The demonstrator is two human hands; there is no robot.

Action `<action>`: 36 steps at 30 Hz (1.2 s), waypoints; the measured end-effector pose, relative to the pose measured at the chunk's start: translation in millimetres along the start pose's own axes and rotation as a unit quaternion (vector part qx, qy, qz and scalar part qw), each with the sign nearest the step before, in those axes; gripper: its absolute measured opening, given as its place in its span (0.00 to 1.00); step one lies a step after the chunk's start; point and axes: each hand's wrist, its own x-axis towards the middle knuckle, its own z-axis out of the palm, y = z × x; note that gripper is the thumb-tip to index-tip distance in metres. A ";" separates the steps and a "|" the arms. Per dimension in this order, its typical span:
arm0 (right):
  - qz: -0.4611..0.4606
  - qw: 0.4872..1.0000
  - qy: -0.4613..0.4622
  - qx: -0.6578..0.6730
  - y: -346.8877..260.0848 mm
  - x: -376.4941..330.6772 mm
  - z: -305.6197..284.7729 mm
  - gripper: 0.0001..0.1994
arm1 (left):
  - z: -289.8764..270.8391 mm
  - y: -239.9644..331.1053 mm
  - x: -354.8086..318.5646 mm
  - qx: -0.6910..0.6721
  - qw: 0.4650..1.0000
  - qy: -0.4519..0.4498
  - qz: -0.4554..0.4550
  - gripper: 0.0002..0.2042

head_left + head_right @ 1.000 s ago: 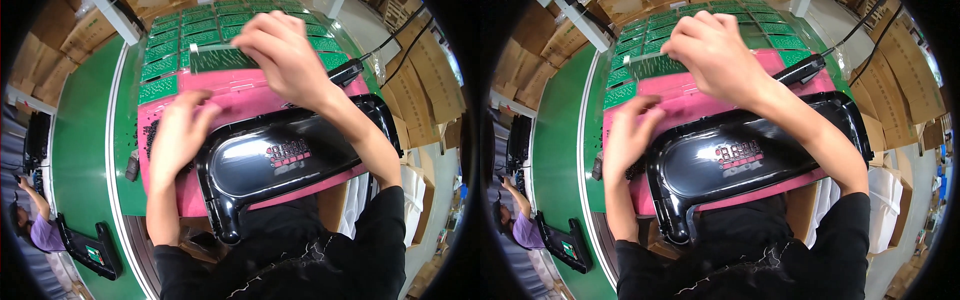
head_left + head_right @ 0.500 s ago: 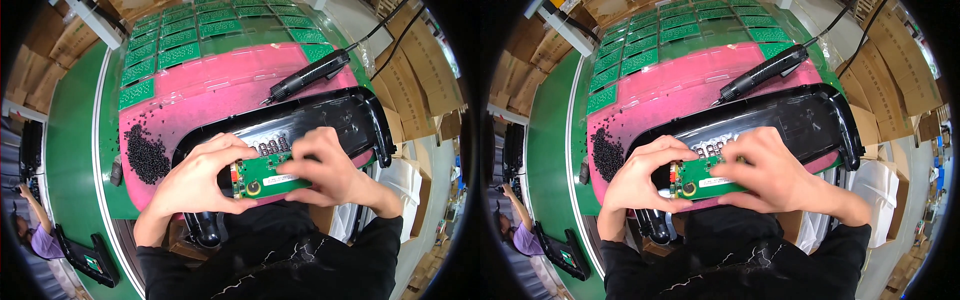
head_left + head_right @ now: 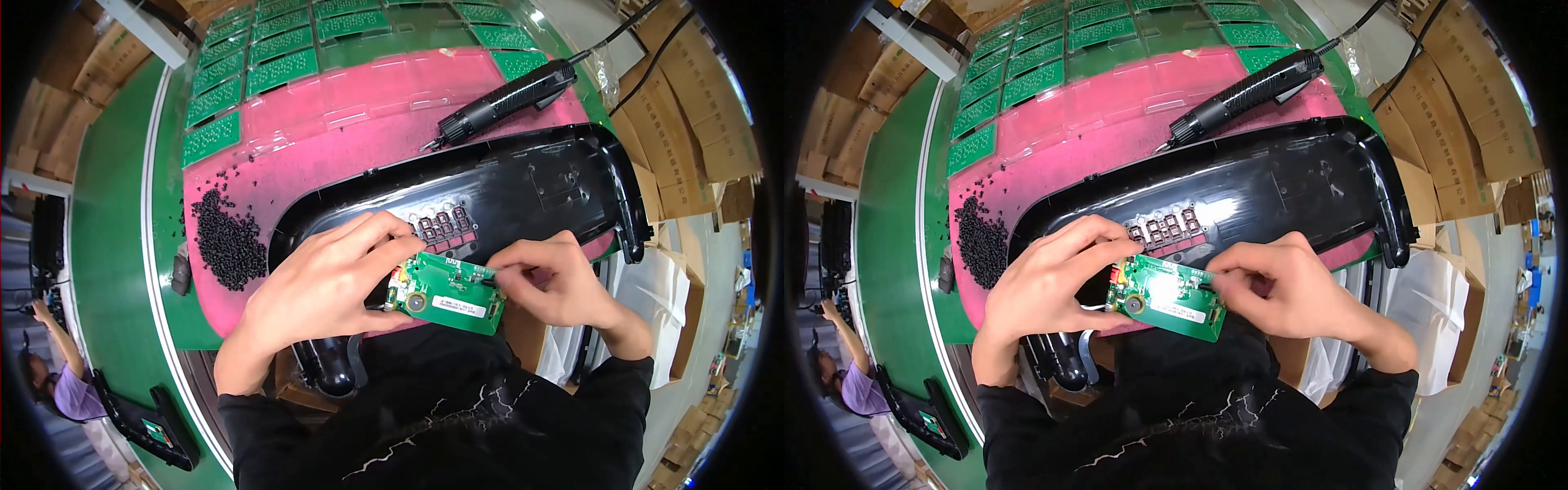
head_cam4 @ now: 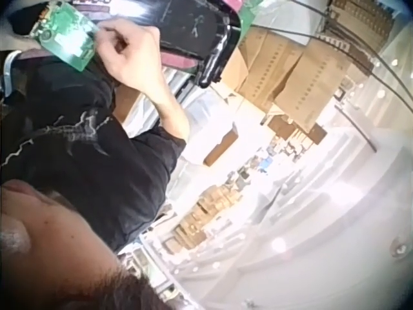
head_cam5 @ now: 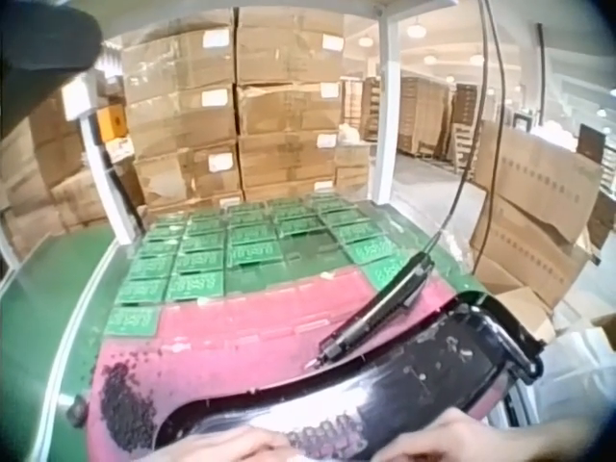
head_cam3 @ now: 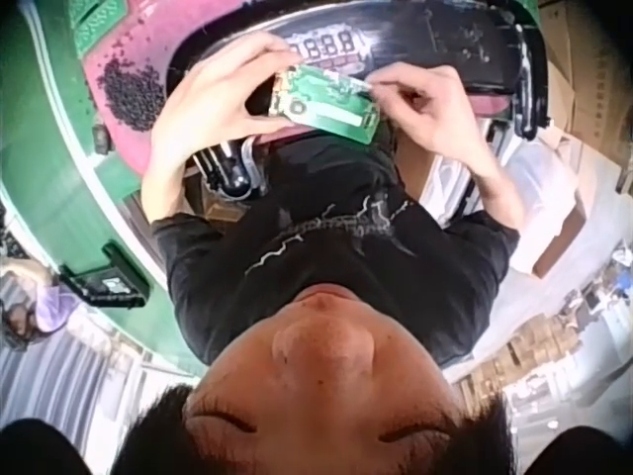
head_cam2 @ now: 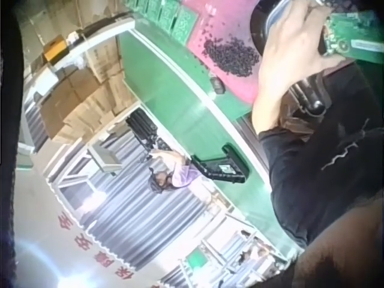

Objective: Assembling electronic components by mounting circuit boards into plastic housings using an electric screwdriver.

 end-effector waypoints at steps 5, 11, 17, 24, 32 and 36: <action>0.025 0.999 -0.020 -0.035 -20.1 3.1 1.3 0.06 | -0.8 2.0 -1.1 0.010 0.999 -0.016 0.030 0.30; -0.004 1.000 0.019 0.016 -6.0 8.3 -5.5 0.04 | -1.5 3.2 -2.2 0.002 1.000 0.028 0.010 0.30; -0.050 0.998 -0.018 -0.031 11.6 25.3 -22.2 0.17 | 0.4 -0.1 -0.3 0.040 0.995 0.063 -0.069 0.28; -0.135 0.987 -0.013 -0.087 32.6 44.3 -25.0 0.28 | 4.1 -2.9 0.3 0.039 0.988 0.057 -0.135 0.26; -0.140 0.983 0.029 -0.114 42.6 48.7 -17.1 0.27 | 9.1 -6.1 1.9 0.093 0.981 0.043 -0.166 0.32; -0.156 0.976 0.031 -0.148 43.0 50.7 -15.9 0.27 | 7.3 -5.1 2.4 0.107 0.979 0.023 -0.170 0.32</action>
